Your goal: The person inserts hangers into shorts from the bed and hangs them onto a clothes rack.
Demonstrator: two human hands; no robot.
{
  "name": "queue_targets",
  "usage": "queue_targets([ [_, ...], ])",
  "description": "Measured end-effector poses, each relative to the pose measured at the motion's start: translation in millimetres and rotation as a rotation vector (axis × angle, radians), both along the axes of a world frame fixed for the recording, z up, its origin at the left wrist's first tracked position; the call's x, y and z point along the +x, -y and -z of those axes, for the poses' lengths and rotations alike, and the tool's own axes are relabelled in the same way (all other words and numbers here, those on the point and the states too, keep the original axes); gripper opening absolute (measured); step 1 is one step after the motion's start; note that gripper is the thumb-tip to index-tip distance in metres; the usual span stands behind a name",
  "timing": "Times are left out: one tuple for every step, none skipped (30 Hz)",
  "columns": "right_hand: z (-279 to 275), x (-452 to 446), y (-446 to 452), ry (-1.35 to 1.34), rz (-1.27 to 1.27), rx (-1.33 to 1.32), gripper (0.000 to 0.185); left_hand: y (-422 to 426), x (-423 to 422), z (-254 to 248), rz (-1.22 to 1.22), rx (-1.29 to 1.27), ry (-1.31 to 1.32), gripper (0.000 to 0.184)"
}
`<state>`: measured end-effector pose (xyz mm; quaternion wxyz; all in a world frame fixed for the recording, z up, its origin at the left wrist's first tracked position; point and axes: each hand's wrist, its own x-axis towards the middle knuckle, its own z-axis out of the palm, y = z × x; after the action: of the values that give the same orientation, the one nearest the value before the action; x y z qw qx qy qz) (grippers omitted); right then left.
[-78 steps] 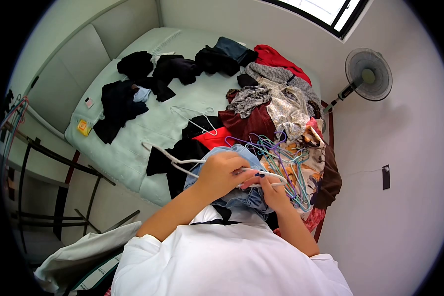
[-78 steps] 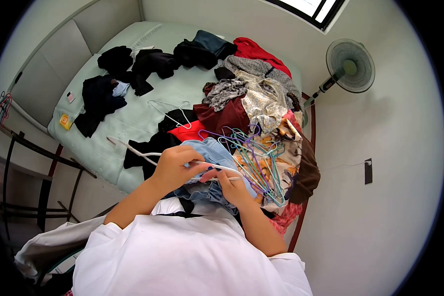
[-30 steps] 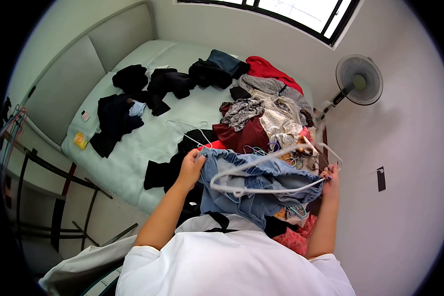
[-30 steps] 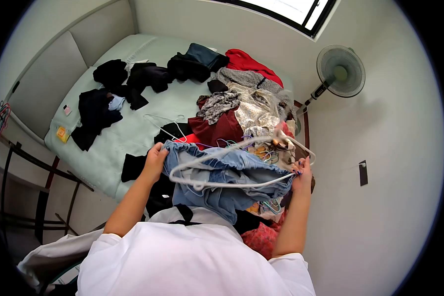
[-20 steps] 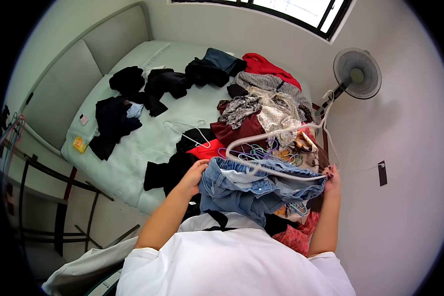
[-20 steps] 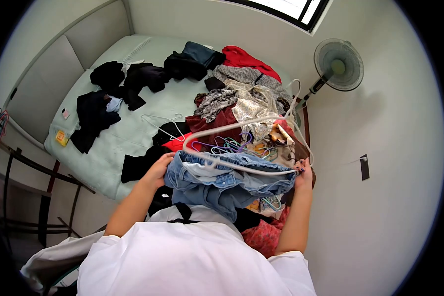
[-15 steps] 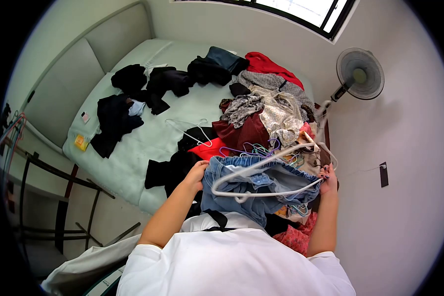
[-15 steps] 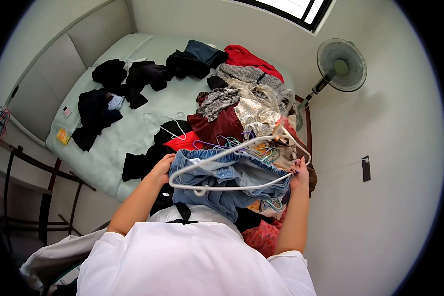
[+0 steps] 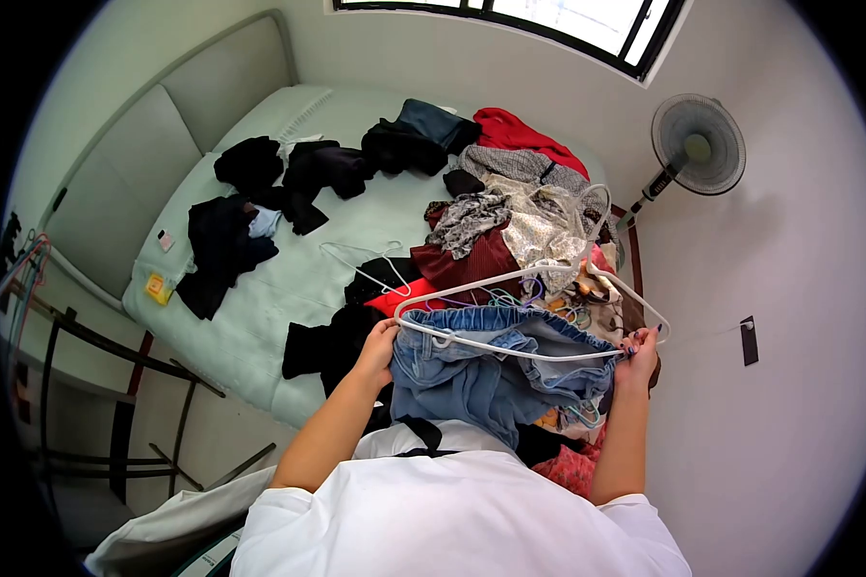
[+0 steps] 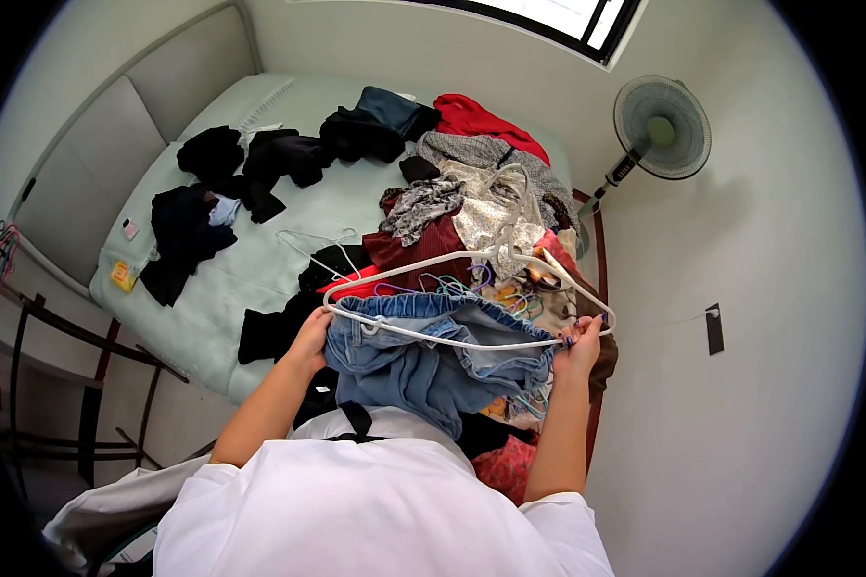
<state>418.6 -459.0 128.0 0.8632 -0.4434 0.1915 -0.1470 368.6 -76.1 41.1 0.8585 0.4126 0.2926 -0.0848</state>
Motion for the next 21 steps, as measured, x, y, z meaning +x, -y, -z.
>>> queue_targets([
  [-5.1,-2.3,-5.6,0.004,0.019,-0.011,0.04,1.3,-1.5,-1.5,-0.03,0.015,0.024,0.016],
  [-8.0,-2.9,-8.4,0.008,0.04,-0.021,0.039,2.2,-2.7,-3.2,-0.058,0.029,0.047,0.016],
  [-6.5,-1.6,-6.9,0.007,0.042,-0.019,0.039,1.9,-4.5,-4.6,-0.056,0.031,0.046,0.016],
  [-3.7,-0.3,-4.7,0.033,0.036,-0.054,0.04,0.2,-6.8,-6.0,-0.057,-0.023,0.093,0.018],
  [-2.0,0.5,-3.5,0.058,0.03,-0.088,0.041,-1.6,-8.6,-7.7,-0.056,-0.077,0.139,0.02],
  [-2.5,0.0,-3.8,0.057,0.035,-0.086,0.041,-3.3,-10.9,-9.2,-0.051,-0.075,0.138,0.02],
  [-4.3,-0.3,-4.4,0.052,0.022,-0.089,0.041,-4.8,-13.4,-10.8,-0.03,-0.087,0.195,0.026],
  [-5.6,-0.5,-4.7,0.047,0.008,-0.092,0.041,-6.0,-15.8,-12.6,-0.009,-0.099,0.252,0.033],
  [-5.9,-0.7,-4.3,0.047,0.011,-0.089,0.041,-6.6,-18.9,-14.4,-0.006,-0.097,0.253,0.033],
  [-6.1,-0.8,-3.9,0.041,0.017,-0.099,0.041,-7.3,-22.0,-16.5,0.039,-0.105,0.328,0.041],
  [-6.4,-0.5,-4.1,0.035,0.023,-0.107,0.041,-7.9,-24.9,-19.0,0.084,-0.114,0.404,0.05],
  [-7.2,0.5,-6.7,0.036,0.025,-0.106,0.041,-7.0,-27.4,-22.2,0.086,-0.112,0.405,0.05],
  [-7.9,1.0,-10.7,0.041,0.002,-0.101,0.041,-4.3,-30.2,-25.5,0.094,-0.078,0.441,0.054],
  [-8.0,0.6,-13.2,0.045,-0.019,-0.097,0.041,-1.7,-32.5,-28.2,0.103,-0.044,0.477,0.059],
  [-5.9,1.4,-17.0,0.074,-0.067,-0.035,0.041,-0.3,-32.1,-31.0,0.108,0.03,0.482,0.061],
  [-6.0,1.1,-19.6,0.074,-0.065,-0.034,0.041,-0.8,-31.3,-29.5,0.11,0.03,0.482,0.061],
  [-6.3,0.8,-23.5,0.075,-0.051,-0.017,0.041,-1.5,-30.3,-26.1,0.092,0.068,0.474,0.061],
  [-8.3,0.9,-27.1,0.078,-0.039,0.0,0.041,-1.9,-29.4,-26.0,0.073,0.105,0.466,0.06],
  [-8.0,0.7,-27.6,0.115,-0.073,0.061,0.04,-2.7,-30.3,-29.2,0.078,0.115,0.451,0.062],
  [-7.9,0.8,-27.6,0.119,-0.08,0.062,0.04,-4.3,-31.0,-28.8,0.072,0.117,0.455,0.062],
  [-7.6,1.6,-26.5,0.125,-0.087,0.15,0.04,-6.4,-32.3,-27.7,0.072,0.087,0.43,0.063],
])
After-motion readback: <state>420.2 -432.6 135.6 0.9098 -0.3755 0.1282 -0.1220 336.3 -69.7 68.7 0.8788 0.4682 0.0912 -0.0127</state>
